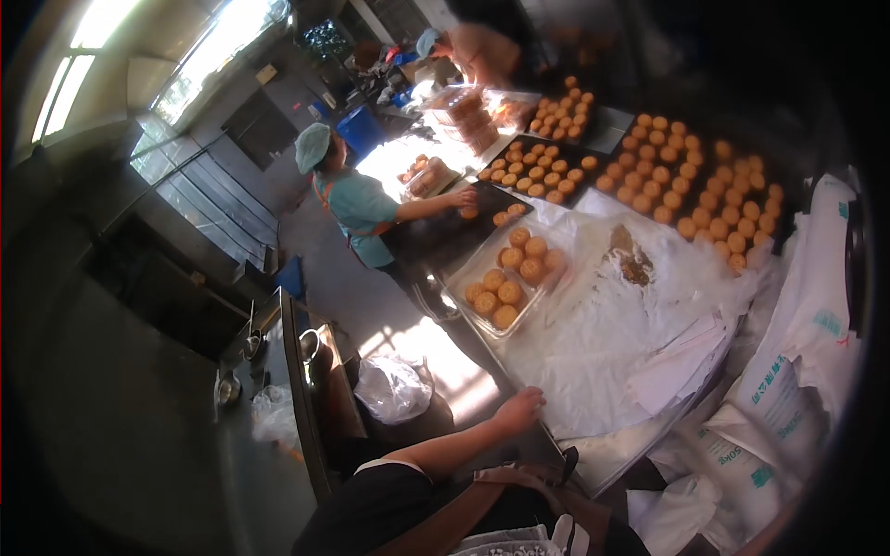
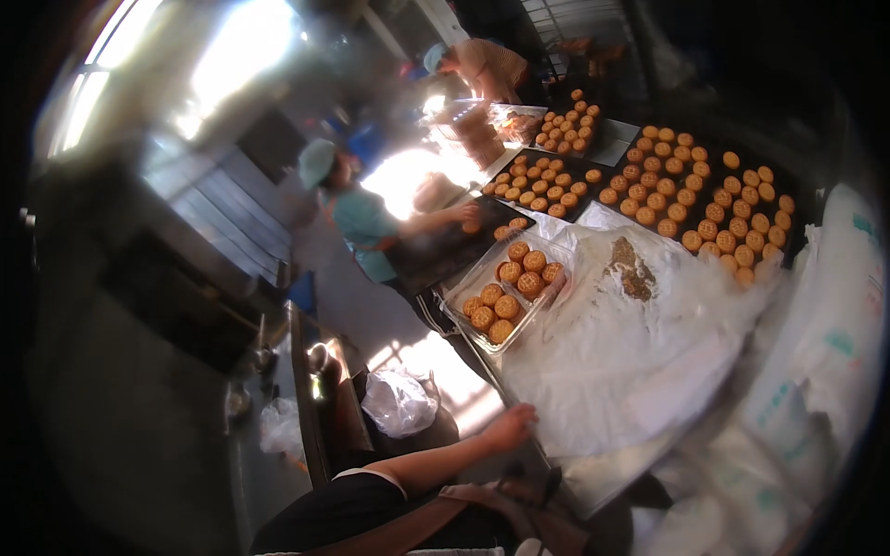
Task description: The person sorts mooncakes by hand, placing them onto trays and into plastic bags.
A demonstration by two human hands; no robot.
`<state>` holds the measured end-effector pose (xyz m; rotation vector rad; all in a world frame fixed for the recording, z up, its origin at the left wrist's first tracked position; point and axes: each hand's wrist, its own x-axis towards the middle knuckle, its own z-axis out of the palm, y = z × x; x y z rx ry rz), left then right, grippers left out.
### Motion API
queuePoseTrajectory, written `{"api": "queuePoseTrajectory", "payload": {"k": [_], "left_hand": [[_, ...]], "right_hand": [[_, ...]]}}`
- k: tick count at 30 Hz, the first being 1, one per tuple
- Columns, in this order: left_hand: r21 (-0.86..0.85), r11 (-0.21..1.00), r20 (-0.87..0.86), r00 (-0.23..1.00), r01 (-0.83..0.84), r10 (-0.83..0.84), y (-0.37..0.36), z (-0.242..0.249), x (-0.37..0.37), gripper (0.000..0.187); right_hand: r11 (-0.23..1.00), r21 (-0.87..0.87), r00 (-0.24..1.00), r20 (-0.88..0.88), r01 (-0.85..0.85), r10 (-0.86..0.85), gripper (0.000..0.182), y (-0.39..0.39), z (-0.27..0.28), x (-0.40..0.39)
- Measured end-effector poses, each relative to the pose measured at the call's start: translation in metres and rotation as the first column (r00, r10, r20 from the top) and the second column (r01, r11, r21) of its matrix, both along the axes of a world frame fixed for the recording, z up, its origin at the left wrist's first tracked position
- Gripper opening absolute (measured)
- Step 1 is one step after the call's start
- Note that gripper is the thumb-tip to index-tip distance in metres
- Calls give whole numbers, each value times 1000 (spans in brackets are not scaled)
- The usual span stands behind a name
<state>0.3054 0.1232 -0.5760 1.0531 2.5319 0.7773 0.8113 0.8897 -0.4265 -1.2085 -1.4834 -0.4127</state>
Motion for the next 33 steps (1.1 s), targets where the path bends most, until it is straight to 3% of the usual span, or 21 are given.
{"api": "queuePoseTrajectory", "payload": {"k": [1, 2, 4, 5, 7, 11, 13, 14, 15, 16, 17, 18, 19, 23, 29, 31, 33], "left_hand": [[2, 1000, -16, 1000, -2, 2, 0, -2, -2, 29], [2, 1000, -18, 1000, -3, 3, 0, -2, -2, 29], [-46, 998, -94, 995, -45, 40, -1, 5, -2, 34], [-45, 998, -96, 995, -45, 41, 1, 16, 0, 34], [-108, 969, -179, 963, -223, 201, 5, 32, 10, 48], [-66, 910, -245, 891, -409, 383, 7, 29, 18, 66], [-55, 844, -235, 829, -533, 508, 10, 18, 22, 81], [-59, 845, -230, 831, -531, 506, 10, 8, 23, 81], [-73, 821, -190, 816, -567, 547, 10, -2, 23, 85], [-89, 795, -153, 797, -600, 584, 9, -8, 23, 88], [-97, 798, -153, 801, -595, 579, 10, -7, 23, 88], [-135, 792, -85, 803, -596, 590, 12, -7, 22, 92], [-170, 786, -14, 799, -595, 602, 17, -8, 22, 95], [-170, 793, -62, 810, -584, 583, 23, -17, 21, 98], [-325, 776, 30, 814, -541, 580, 26, -18, 12, 98], [-302, 802, -88, 853, -516, 515, 26, -21, 15, 98], [-363, 784, 62, 826, -504, 560, 26, -8, 12, 98]], "right_hand": [[980, 152, 973, 171, 131, -157, 21, -21, 17, -17], [980, 152, 973, 170, 131, -156, 21, -42, 34, -30], [969, -115, 955, 231, 217, -187, 22, -73, 56, -50], [970, -114, 955, 229, 217, -187, 22, -68, 52, -49], [977, -156, 983, 138, 143, -122, 21, -47, 39, -37], [998, -50, 980, 188, -50, 58, 26, 9, -15, -15], [998, 52, 902, 431, -32, 7, 32, 16, -29, -26], [998, 52, 900, 437, -31, 5, 32, 9, -16, -31], [963, -206, 955, 203, -175, 217, 34, -1, -3, -35], [841, -408, 932, -87, -356, 353, 36, -10, 6, -38], [840, -415, 934, -85, -350, 347, 36, 1, -3, -32], [943, -297, 946, 236, -148, 223, 37, 15, -10, -28], [994, -109, 855, 517, 17, 42, 38, 30, -15, -19], [983, -180, 895, 434, -27, 105, 38, 50, -12, -13], [946, -325, 901, 415, 20, 124, 38, 51, -14, -9], [923, -382, 894, 426, 39, 138, 38, 54, -13, -12], [886, -451, 881, 456, 106, 127, 39, 71, -19, 1]]}}
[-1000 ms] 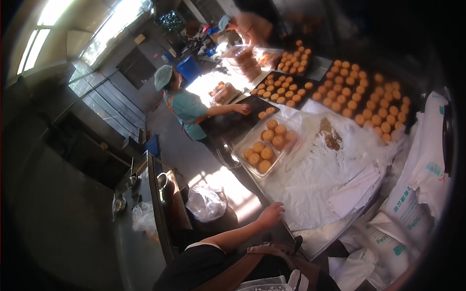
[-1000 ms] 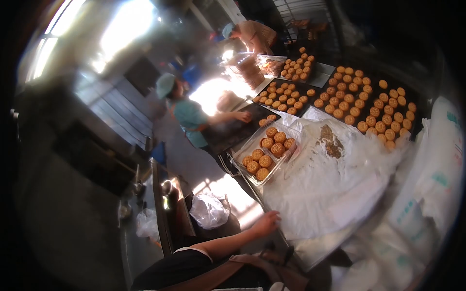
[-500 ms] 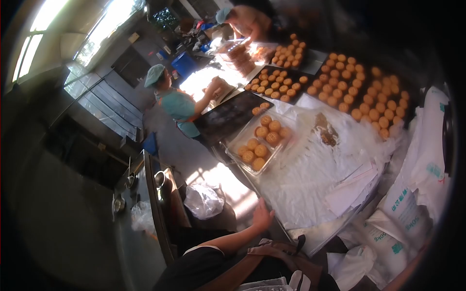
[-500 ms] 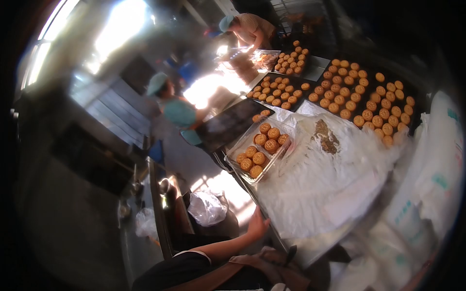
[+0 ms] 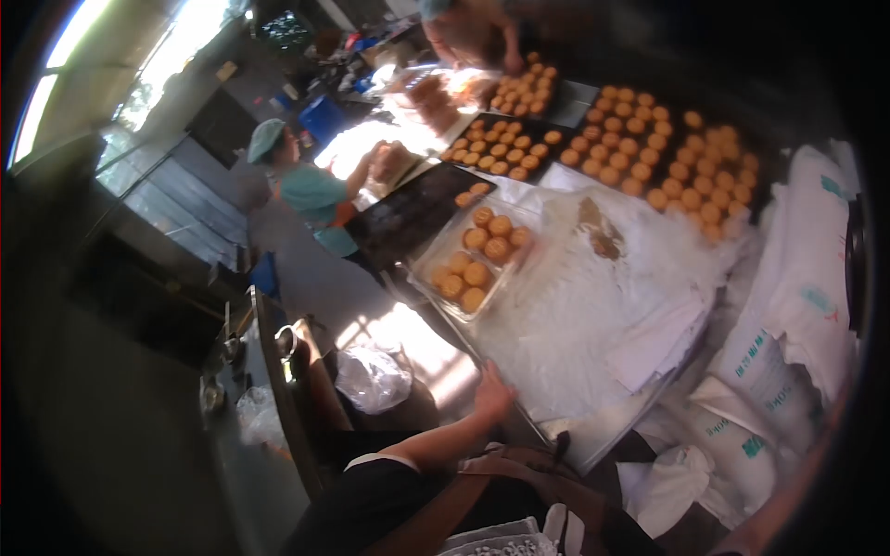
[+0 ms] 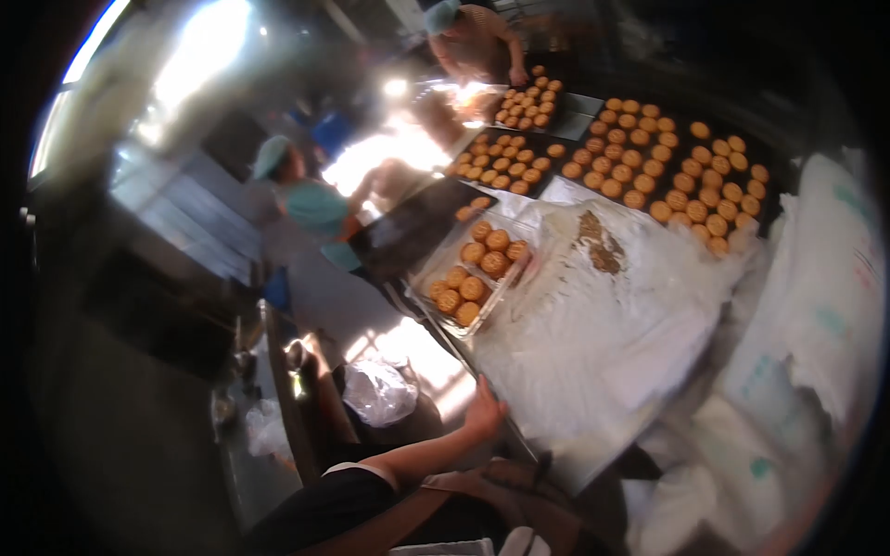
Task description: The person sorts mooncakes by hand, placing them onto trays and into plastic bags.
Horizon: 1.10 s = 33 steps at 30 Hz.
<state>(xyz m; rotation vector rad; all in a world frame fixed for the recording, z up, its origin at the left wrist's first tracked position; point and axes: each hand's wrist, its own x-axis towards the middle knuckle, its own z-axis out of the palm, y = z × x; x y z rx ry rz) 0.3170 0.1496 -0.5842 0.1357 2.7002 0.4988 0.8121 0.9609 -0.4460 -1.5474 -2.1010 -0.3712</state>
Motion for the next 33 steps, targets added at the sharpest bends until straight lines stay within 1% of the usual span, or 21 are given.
{"api": "queuePoseTrajectory", "payload": {"k": [1, 2, 3, 4, 6, 7, 9, 10, 12, 14, 16, 18, 20, 22, 23, 26, 28, 30, 31, 32, 33], "left_hand": [[17, 1000, -55, 998, 9, -8, 0, 0, 1, 97], [45, 998, -163, 986, 53, -45, -7, -15, 1, 96], [51, 998, -124, 992, 32, -26, -5, -9, 2, 95], [48, 998, -151, 988, 46, -39, -8, -13, 1, 95], [79, 995, -128, 990, 67, -56, -13, -12, 0, 95], [82, 993, -121, 990, 84, -74, -16, -8, 0, 95], [107, 986, -103, 987, 132, -121, -20, 2, -3, 95], [112, 980, -94, 983, 165, -155, -23, 1, -5, 95], [204, 952, -226, 957, 229, -182, -33, -6, -2, 95], [234, 935, -249, 946, 265, -205, -44, 3, -3, 93], [334, 895, -240, 945, 295, -222, -60, 5, 10, 90], [333, 896, -227, 948, 292, -225, -73, 21, 22, 86], [324, 930, -140, 981, 174, -135, -89, 25, 33, 85], [309, 943, -127, 988, 124, -88, -105, 16, 42, 83], [294, 953, -128, 991, 74, -37, -115, 12, 43, 82], [336, 937, -140, 989, 92, -47, -133, 11, 39, 76], [351, 931, -152, 987, 100, -49, -134, 24, 27, 71], [447, 873, -197, 973, 195, -116, -136, 28, 6, 66], [459, 856, -195, 967, 236, -162, -135, 30, -6, 66], [511, 817, -224, 959, 267, -174, -134, 31, -17, 62], [563, 773, -249, 952, 293, -180, -131, 31, -30, 60]], "right_hand": [[998, -51, 999, 31, 45, -43, 39, 13, -5, 1], [989, -104, 993, 65, 105, -98, 39, 21, -8, 4], [977, -141, 983, 103, 163, -149, 39, 30, -13, 1], [969, -136, 969, 169, 206, -182, 39, 29, -15, -5], [974, 186, 924, 333, 132, -188, 37, 45, -38, 5], [971, 188, 918, 340, 147, -205, 37, 34, -31, -3], [946, 146, 908, 271, 289, -320, 36, -19, -7, -26], [935, 153, 893, 279, 321, -352, 36, -45, -2, -22], [921, 353, 987, -65, 163, -150, 35, -82, 16, -38], [933, 320, 986, -67, 165, -151, 37, -133, 28, -46], [858, 509, 985, -101, -68, 138, 39, -174, 27, -41], [872, 455, 935, -195, -180, 295, 41, -225, 17, -65], [863, 367, 859, -244, -348, 450, 42, -287, 7, -103], [876, 171, 801, -357, -450, 481, 42, -355, -7, -153], [846, 93, 762, -390, -526, 517, 41, -382, -15, -173], [679, -85, 629, -475, -729, 615, 43, -449, -39, -217], [647, -129, 610, -509, -751, 607, 42, -490, -53, -240], [544, -218, 540, -639, -811, 548, 39, -529, -55, -261], [519, -235, 534, -636, -822, 557, 38, -550, -42, -272], [501, -251, 533, -630, -828, 565, 36, -567, -29, -284], [550, -246, 567, -615, -798, 547, 36, -581, -24, -291]]}}
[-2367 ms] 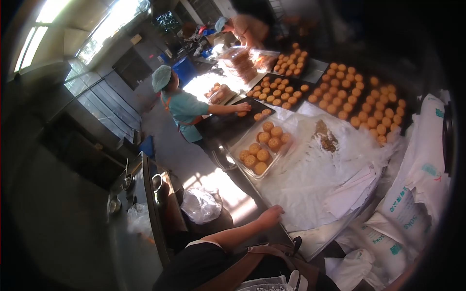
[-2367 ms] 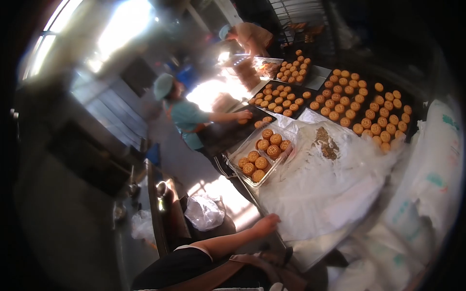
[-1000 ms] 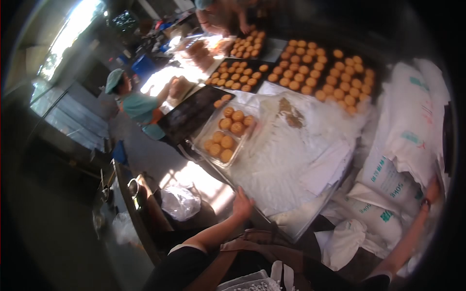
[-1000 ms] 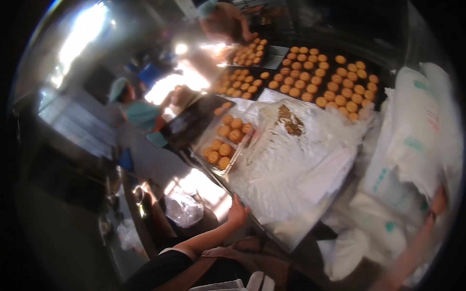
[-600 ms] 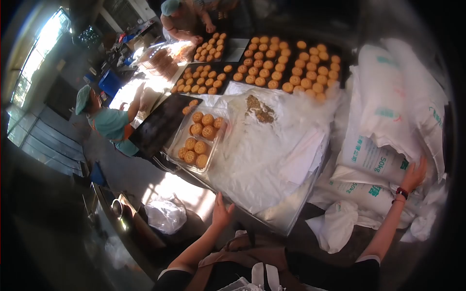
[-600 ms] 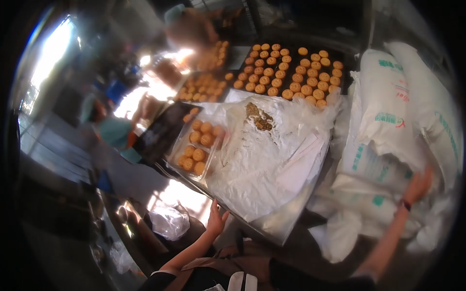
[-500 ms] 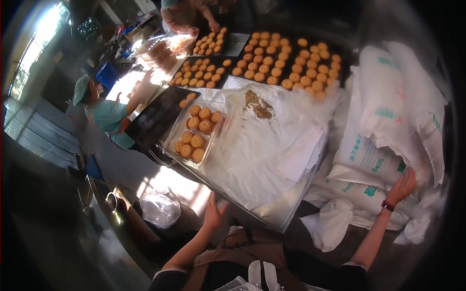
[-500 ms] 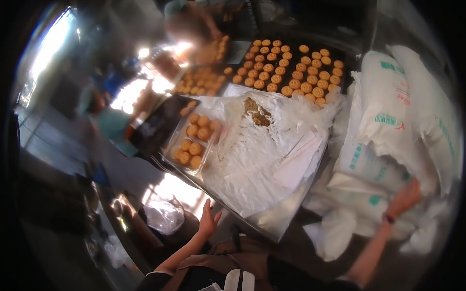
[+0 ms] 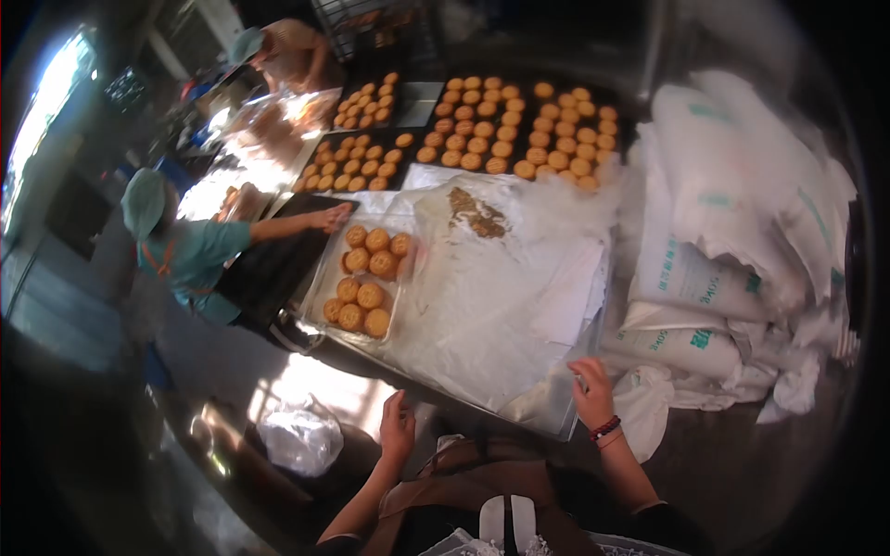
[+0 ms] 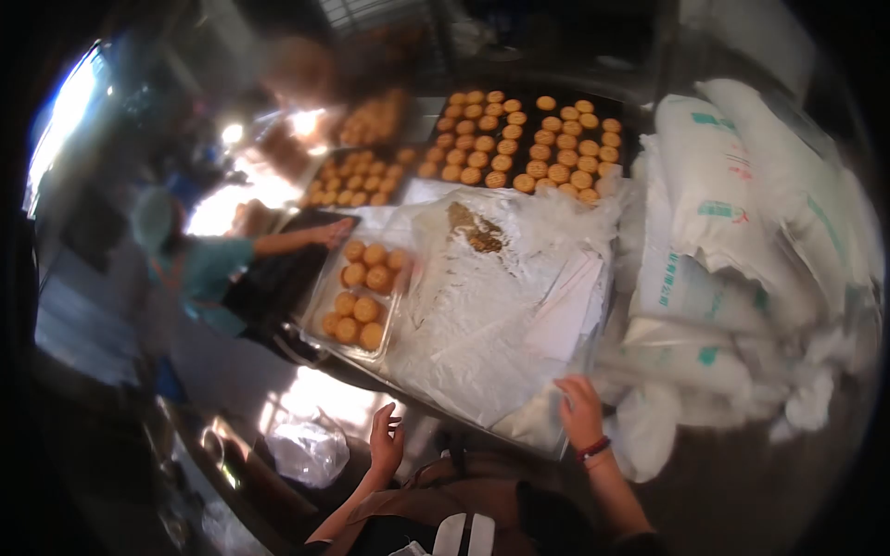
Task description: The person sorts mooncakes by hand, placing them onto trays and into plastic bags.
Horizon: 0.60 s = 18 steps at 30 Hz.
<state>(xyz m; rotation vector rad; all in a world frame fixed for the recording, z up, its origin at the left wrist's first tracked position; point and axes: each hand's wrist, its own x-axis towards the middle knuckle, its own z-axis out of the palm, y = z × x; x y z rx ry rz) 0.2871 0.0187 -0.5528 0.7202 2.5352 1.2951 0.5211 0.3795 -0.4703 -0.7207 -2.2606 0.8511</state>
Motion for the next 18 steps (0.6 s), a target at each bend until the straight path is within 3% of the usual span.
{"api": "queuePoseTrajectory", "payload": {"k": [2, 6, 8, 12, 15, 17, 18], "left_hand": [[75, 992, -2, 995, 102, -102, 5, 4, -26, 57], [198, 949, 31, 966, 245, -256, 1, 20, -65, 48], [205, 924, 95, 934, 321, -345, 2, 31, -84, 41], [245, 856, 66, 873, 456, -484, 6, 19, -114, 39], [216, 777, -55, 802, 591, -594, 28, 25, -129, 36], [258, 756, 140, 751, 602, -646, 44, 36, -131, 35], [258, 760, 138, 756, 596, -640, 54, 41, -134, 35]], "right_hand": [[991, -96, 995, 2, -96, 96, 33, -28, 3, -19], [999, 0, 999, 1, -45, 45, 31, -76, 15, -56], [963, -267, 999, 22, -39, 47, 26, -99, 23, -74], [976, -207, 996, 57, -60, 73, 24, -138, 45, -100], [976, -184, 984, 109, -116, 138, 24, -147, 50, -104], [980, -119, 973, 149, -161, 178, 24, -141, 47, -102], [979, -117, 971, 148, -170, 186, 24, -136, 47, -103]]}}
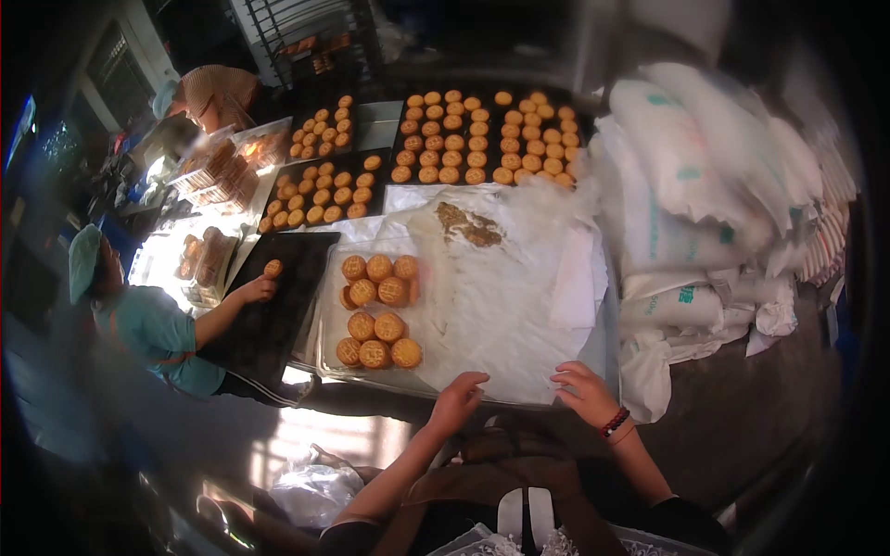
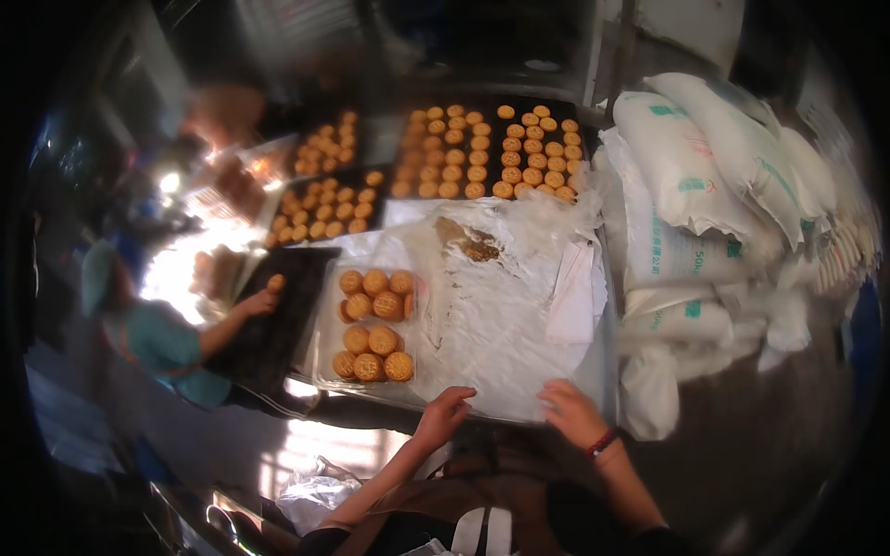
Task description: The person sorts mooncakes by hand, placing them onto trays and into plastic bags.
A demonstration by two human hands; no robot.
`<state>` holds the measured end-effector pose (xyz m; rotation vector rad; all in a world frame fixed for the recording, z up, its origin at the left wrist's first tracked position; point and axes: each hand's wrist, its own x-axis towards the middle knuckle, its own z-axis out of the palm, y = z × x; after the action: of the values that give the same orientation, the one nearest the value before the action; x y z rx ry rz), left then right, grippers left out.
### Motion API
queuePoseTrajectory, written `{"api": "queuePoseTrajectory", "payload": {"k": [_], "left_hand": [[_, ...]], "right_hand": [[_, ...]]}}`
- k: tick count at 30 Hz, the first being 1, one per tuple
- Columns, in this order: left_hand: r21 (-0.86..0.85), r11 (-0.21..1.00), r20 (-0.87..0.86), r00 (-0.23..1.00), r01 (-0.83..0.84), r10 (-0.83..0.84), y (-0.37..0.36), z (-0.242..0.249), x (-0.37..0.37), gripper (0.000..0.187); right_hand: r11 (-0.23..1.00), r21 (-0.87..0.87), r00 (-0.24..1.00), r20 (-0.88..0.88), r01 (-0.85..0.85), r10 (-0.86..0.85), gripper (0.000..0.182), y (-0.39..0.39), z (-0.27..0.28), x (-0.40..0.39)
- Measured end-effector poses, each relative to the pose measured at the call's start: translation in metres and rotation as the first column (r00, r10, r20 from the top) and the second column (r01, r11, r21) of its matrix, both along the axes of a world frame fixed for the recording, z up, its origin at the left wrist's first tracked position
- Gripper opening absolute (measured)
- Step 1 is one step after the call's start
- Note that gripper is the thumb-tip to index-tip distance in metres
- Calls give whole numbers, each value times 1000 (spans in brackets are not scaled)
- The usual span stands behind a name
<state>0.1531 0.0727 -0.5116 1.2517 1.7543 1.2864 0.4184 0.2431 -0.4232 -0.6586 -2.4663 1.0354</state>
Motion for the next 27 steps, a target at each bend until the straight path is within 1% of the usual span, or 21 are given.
{"api": "queuePoseTrajectory", "payload": {"k": [2, 3, 5, 6, 8, 9, 11, 12, 13, 15, 16, 18, 19, 20, 21, 22, 23, 24, 25, 27], "left_hand": [[-28, 997, -5, 997, 74, -74, 18, 7, -4, 34], [-31, 997, -11, 998, 64, -64, 24, 9, -6, 34], [-37, 991, -15, 992, 126, -126, 37, 14, -16, 32], [-46, 992, -27, 993, 115, -117, 39, 18, -22, 32], [-153, 980, -40, 990, 129, -137, 40, 28, -36, 33], [-163, 979, -53, 990, 123, -133, 39, 33, -44, 33], [-210, 973, 16, 995, 100, -99, 35, 43, -61, 34], [-261, 964, 18, 999, 53, -50, 35, 47, -67, 33], [-283, 957, 14, 998, 57, -55, 39, 51, -73, 33], [-368, 926, -59, 996, -79, 62, 47, 55, -80, 31], [-307, 946, -55, 994, -104, 91, 53, 49, -83, 32], [-325, 943, -18, 998, -70, 68, 76, 58, -80, 29], [-330, 942, 13, 998, -55, 63, 88, 60, -80, 27], [-350, 937, -6, 1000, -14, 12, 99, 56, -81, 28], [-347, 938, 2, 1000, 2, -1, 111, 52, -81, 28], [-344, 937, -3, 998, 63, -68, 125, 58, -78, 29], [-345, 931, -9, 991, 123, -134, 137, 64, -76, 30], [-348, 920, 26, 983, 181, -184, 147, 66, -77, 34], [-349, 916, 28, 979, 200, -203, 157, 63, -82, 34], [-352, 889, 102, 956, 293, -274, 170, 52, -90, 36]], "right_hand": [[995, -53, 997, 2, 82, -82, 22, 14, 0, 0], [996, -55, 997, -5, 71, -71, 22, 25, -2, -2], [968, -204, 988, -23, 145, -153, 21, 48, -8, -9], [968, -194, 986, -22, 159, -167, 21, 60, -10, -14], [967, -212, 987, -35, 145, -156, 21, 86, -14, -28], [965, -222, 988, -35, 140, -152, 21, 100, -17, -36], [954, -261, 981, -86, 146, -174, 22, 122, -20, -59], [943, -292, 972, -121, 160, -202, 23, 133, -23, -70], [935, -314, 970, -122, 163, -210, 23, 147, -31, -82], [991, -73, 973, -194, 114, -127, 26, 171, -50, -102], [988, -89, 972, -186, 128, -143, 26, 180, -51, -110], [990, -97, 978, -175, 98, -114, 28, 197, -47, -131], [989, -98, 978, -166, 109, -124, 28, 208, -49, -140], [993, -25, 981, -157, 112, -114, 28, 220, -54, -150], [992, 51, 983, -148, 116, -107, 29, 234, -56, -160], [990, 56, 982, -142, 131, -122, 29, 250, -53, -171], [980, 126, 980, -142, 154, -136, 32, 266, -49, -182], [965, 192, 978, -143, 178, -151, 35, 284, -48, -194], [962, 192, 975, -141, 196, -171, 35, 304, -49, -206], [889, 365, 960, -71, 277, -270, 46, 349, -57, -229]]}}
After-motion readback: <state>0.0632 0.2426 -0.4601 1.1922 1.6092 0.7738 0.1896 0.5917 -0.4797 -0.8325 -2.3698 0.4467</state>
